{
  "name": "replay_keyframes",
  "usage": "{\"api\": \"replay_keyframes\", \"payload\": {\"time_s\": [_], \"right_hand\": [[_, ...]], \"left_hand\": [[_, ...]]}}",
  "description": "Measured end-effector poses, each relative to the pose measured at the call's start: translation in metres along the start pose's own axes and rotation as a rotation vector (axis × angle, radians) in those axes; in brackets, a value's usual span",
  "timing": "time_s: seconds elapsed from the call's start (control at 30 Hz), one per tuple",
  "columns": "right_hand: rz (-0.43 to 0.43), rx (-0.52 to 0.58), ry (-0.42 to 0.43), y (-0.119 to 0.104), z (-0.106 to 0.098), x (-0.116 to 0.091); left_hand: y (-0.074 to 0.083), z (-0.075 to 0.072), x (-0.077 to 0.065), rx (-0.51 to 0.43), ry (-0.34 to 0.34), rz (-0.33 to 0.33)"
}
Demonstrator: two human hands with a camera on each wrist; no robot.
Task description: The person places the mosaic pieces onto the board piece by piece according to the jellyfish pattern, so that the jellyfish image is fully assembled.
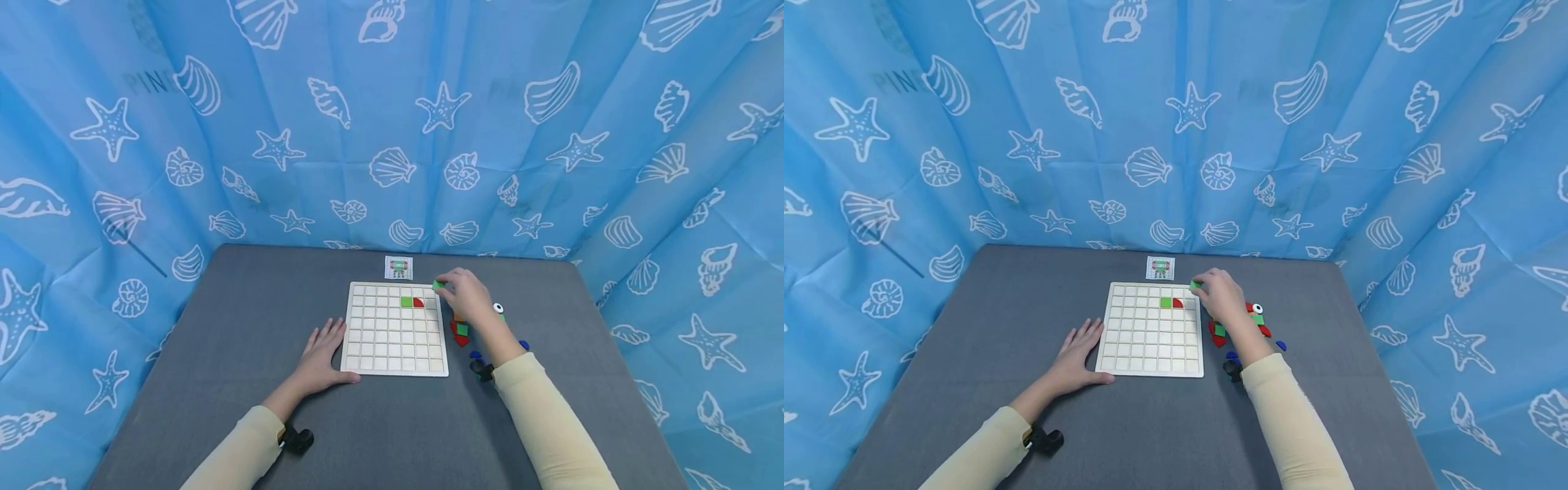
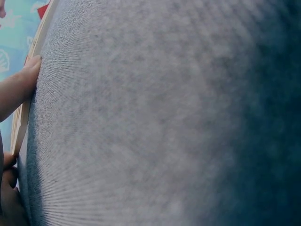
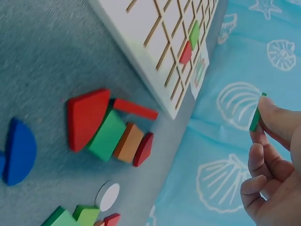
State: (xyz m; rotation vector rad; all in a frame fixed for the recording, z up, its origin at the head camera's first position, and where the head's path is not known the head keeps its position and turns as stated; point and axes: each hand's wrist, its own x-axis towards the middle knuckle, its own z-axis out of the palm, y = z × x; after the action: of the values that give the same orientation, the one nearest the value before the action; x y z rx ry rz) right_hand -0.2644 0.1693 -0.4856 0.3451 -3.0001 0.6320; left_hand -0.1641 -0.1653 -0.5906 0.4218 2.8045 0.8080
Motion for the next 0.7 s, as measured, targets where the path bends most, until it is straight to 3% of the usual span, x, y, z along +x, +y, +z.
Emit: {"api": "replay_keyframes", "payload": {"time_s": [0.43,0.7], "right_hand": [[-0.114,-0.007,0.001,-0.019,0.007,0.008],[-0.127,0.021,-0.052,-0.033,0.022,0.02]], "left_hand": [[0.003,0.0,-0.001,-0.02,-0.002,0.001],[0.001,-0.003,-0.002,-0.027,0.005,0.014]]}}
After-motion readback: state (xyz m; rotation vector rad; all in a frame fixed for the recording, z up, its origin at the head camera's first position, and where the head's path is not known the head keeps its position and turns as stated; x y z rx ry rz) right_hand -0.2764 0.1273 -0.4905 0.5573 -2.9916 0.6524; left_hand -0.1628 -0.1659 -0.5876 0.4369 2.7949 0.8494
